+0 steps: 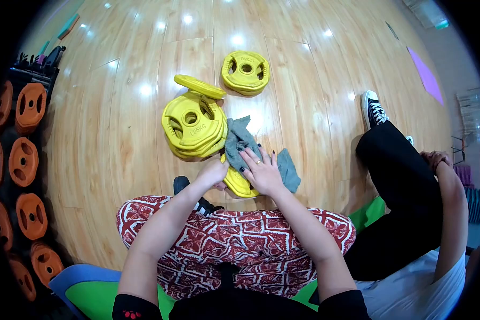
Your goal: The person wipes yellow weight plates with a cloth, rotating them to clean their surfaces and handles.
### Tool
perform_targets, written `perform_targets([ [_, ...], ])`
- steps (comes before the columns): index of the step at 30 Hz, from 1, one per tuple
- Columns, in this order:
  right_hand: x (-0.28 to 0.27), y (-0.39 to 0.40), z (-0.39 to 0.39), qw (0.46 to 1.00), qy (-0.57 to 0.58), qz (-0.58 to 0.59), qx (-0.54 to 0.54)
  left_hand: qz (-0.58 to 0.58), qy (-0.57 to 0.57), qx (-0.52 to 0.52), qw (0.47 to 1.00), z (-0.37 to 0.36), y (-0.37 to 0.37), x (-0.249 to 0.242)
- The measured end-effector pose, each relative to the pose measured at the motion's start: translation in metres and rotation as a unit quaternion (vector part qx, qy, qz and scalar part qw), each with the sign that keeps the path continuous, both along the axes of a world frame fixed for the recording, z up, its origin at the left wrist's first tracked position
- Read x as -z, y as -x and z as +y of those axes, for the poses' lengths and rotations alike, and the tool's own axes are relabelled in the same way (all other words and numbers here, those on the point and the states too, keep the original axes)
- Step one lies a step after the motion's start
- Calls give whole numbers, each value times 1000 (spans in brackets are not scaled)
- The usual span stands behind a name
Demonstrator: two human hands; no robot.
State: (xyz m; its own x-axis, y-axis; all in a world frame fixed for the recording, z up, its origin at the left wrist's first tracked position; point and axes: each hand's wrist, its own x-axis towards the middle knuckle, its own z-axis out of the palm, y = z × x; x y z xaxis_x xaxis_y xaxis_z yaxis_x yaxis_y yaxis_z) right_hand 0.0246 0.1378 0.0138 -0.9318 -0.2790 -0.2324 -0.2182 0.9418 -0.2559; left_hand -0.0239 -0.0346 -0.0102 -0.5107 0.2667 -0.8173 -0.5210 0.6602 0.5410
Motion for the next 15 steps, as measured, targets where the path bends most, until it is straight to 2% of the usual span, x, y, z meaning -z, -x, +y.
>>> perform_targets([
  [3,4,2,10,997,-45,61,18,38,19,-2,999,0,-1,3],
  [5,5,10,24,986,-47,40,153,63,51,85,993,-3,-3,-3],
  [7,8,24,50,968,-48,5,248,78,82,115,987,-4,-4,-6],
  [8,15,25,60,947,6,130,292,93,113,144,979,-4,-6,-8],
  [9,6,27,58,948,5,129,292,93,111,144,979,-3,-6,-9],
  [11,-29,31,46,917,11,163,365,110,156,185,964,-4,-6,-10],
  [12,-38,31,39,940,-6,111,322,110,155,186,964,-3,-6,-10],
  [13,-36,25,26,957,5,140,254,123,168,199,958,-3,-7,-9],
  [15,-20,7,0,987,12,109,115,137,180,215,950,-2,-7,-6],
])
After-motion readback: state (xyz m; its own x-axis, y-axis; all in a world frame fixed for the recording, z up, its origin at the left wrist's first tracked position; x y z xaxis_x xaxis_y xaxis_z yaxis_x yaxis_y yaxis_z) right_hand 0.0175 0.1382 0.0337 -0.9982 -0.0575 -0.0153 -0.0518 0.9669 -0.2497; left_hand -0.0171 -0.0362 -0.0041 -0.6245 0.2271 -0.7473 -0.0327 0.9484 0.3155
